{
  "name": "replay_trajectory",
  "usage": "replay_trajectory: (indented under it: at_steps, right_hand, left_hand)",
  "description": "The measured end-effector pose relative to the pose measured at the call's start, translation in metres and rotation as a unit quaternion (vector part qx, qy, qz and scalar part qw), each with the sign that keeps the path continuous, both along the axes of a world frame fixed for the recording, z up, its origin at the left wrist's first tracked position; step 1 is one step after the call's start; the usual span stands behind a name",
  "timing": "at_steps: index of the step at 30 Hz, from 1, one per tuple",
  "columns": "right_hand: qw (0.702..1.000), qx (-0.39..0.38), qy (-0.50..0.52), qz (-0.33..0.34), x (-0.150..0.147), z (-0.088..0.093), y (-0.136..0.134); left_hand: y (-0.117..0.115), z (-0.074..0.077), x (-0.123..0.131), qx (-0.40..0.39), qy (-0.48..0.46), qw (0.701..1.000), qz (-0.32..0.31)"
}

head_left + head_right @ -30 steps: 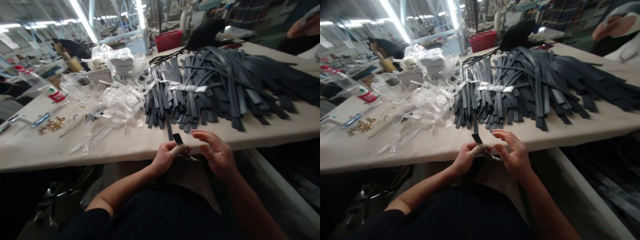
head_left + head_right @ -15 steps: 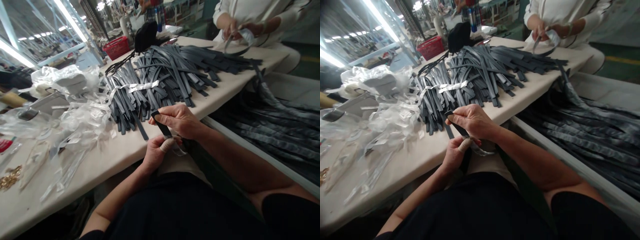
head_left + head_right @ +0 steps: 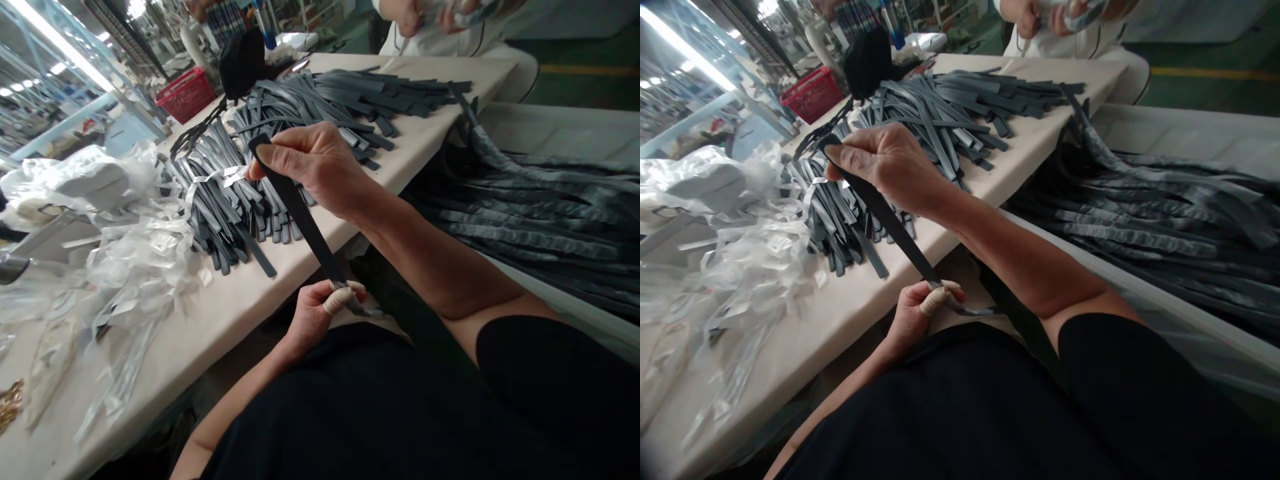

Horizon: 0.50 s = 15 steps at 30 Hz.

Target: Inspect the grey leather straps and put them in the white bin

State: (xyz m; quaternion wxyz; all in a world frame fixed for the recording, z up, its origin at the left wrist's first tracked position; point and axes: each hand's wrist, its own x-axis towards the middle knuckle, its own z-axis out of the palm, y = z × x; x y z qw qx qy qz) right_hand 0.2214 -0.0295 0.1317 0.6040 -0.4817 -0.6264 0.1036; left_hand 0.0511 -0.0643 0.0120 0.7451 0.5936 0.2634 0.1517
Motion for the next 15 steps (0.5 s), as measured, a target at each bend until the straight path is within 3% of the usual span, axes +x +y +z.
replay_trajectory:
  at_steps: [4, 7, 9, 11, 15]
  right_hand:
    - [0.990, -0.054, 0.098, 0.086, 0.015, 0.006, 0.014]
    - [0.963, -0.074, 0.189, 0.176, 0.028, -0.014, 0.010]
    - [0.940, -0.089, 0.244, 0.220, 0.034, -0.045, -0.008]
    - [0.913, -0.143, 0.276, 0.265, 0.036, -0.087, -0.036]
    - [0.864, -0.304, 0.316, 0.246, 0.024, -0.172, -0.100]
  left_hand:
    - [-0.002, -0.002, 0.004, -0.017, -0.007, 1.000, 0.004]
    - [0.007, -0.001, 0.008, -0.053, -0.049, 0.994, 0.081]
    - [0.022, 0.005, 0.008, -0.074, -0.088, 0.981, 0.159]
    - [0.041, 0.015, 0.006, -0.077, -0.129, 0.961, 0.232]
    - [0.080, 0.041, 0.001, -0.077, -0.181, 0.922, 0.334]
